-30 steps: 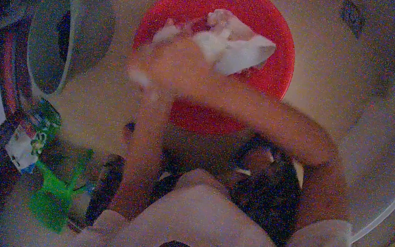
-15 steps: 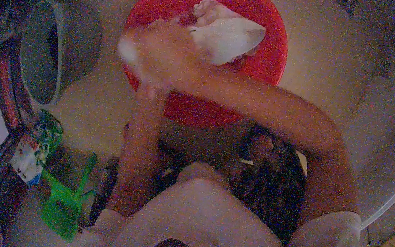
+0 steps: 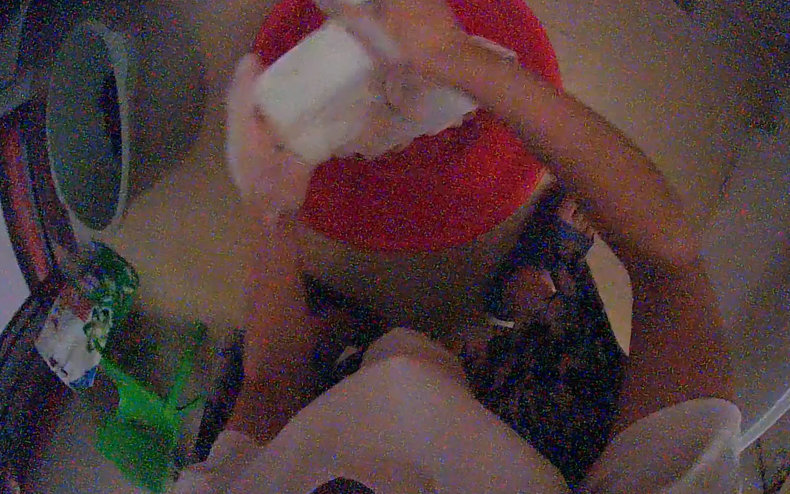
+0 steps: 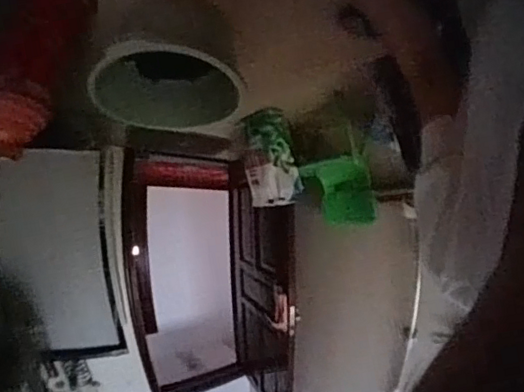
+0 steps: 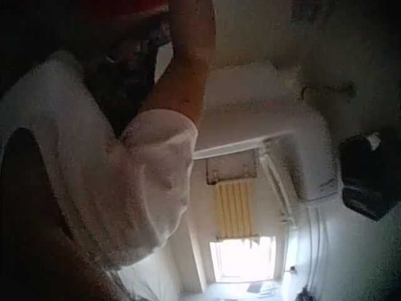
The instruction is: The person washes laundry in a basin, repeatedly scrubbing, lathering, and stretching the soapy cloth by hand.
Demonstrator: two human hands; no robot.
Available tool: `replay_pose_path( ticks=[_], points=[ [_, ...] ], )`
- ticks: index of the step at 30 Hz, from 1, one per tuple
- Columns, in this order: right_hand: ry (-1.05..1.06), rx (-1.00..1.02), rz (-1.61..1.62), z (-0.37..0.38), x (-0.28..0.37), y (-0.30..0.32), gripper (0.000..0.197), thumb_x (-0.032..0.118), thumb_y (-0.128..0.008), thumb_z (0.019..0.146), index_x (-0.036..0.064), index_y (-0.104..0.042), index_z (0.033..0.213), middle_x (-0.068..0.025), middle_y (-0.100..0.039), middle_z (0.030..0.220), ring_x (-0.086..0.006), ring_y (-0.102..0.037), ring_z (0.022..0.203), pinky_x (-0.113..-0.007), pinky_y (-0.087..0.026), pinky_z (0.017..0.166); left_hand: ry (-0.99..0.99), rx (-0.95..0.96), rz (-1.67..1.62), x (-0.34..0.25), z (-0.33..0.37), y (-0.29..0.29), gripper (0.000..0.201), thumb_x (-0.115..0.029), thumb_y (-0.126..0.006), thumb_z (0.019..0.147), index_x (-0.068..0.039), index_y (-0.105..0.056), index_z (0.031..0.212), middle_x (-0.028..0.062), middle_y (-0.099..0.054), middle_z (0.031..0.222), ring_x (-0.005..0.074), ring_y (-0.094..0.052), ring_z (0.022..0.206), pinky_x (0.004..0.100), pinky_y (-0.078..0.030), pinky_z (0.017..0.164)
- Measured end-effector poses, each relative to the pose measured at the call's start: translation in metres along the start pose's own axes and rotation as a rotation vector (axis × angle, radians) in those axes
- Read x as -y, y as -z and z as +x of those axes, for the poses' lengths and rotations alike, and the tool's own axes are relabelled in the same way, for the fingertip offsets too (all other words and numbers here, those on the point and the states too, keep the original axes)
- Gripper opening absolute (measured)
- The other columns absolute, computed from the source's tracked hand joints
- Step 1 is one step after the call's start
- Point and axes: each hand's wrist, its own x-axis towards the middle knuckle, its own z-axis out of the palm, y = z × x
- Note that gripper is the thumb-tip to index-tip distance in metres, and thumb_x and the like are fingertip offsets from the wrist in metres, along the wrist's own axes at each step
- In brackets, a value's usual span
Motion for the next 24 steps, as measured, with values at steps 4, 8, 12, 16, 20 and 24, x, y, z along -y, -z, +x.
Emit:
replay_pose_path(
  ticks=[4,8,12,16,20,24],
  points=[
    [-0.272,0.525,0.348,-0.010,0.016,0.050,0.040,0.039,-0.054,0.077,0.0023,-0.057,0.093,-0.0044,-0.059,0.082,-0.0147,-0.056,0.078,-0.028,-0.044,0.070,0.208,0.108,-0.372,-0.016,0.004,0.039,0.037,-0.033,-0.053,0.078,-0.005,-0.044,0.102,0.0049,-0.050,0.084,0.0173,-0.054,0.077,0.0279,-0.045,0.070],
    [-0.244,0.429,0.507,-0.018,0.077,0.044,0.037,0.034,-0.058,0.075,0.0016,-0.056,0.093,-0.0046,-0.057,0.087,-0.0115,-0.054,0.082,-0.025,-0.042,0.075,-0.011,0.438,0.660,-0.025,-0.003,0.026,0.059,-0.023,-0.066,0.069,-0.002,-0.040,0.117,0.0051,-0.054,0.098,0.0164,-0.052,0.089,0.0279,-0.042,0.077],
    [0.018,0.790,0.766,-0.012,0.075,0.048,0.039,0.030,-0.061,0.073,0.0016,-0.054,0.100,-0.0054,-0.055,0.095,-0.0117,-0.051,0.088,-0.025,-0.041,0.078,0.125,0.340,0.184,-0.047,-0.016,0.011,0.048,-0.018,-0.064,0.071,0.001,-0.045,0.111,0.0065,-0.054,0.101,0.0160,-0.051,0.094,0.0280,-0.040,0.081],
    [-0.273,1.004,0.781,-0.015,0.064,0.083,0.043,0.027,-0.062,0.072,0.0015,-0.051,0.106,-0.0053,-0.054,0.099,-0.0135,-0.049,0.094,-0.027,-0.038,0.083,0.057,0.212,-0.183,-0.065,-0.019,0.032,0.039,-0.012,-0.060,0.073,0.002,-0.046,0.107,0.0083,-0.054,0.101,0.0174,-0.051,0.094,0.0290,-0.040,0.082],
    [0.441,0.593,-0.001,-0.050,-0.023,0.034,0.043,0.028,-0.060,0.073,0.0017,-0.050,0.105,-0.0062,-0.053,0.103,-0.0157,-0.048,0.096,-0.028,-0.036,0.084,-0.437,0.134,0.007,-0.049,-0.021,0.060,0.033,-0.009,-0.056,0.076,0.002,-0.047,0.105,0.0097,-0.053,0.101,0.0193,-0.052,0.093,0.0304,-0.041,0.082],
    [-0.305,0.515,0.916,-0.050,-0.007,0.100,0.041,0.027,-0.046,0.081,0.0004,-0.046,0.113,-0.0100,-0.049,0.113,-0.0178,-0.043,0.108,-0.031,-0.029,0.095,0.069,0.105,-0.286,-0.062,-0.012,0.063,0.030,-0.010,-0.053,0.078,-0.003,-0.047,0.106,0.0085,-0.053,0.100,0.0191,-0.050,0.093,0.0299,-0.040,0.083]
  ],
)
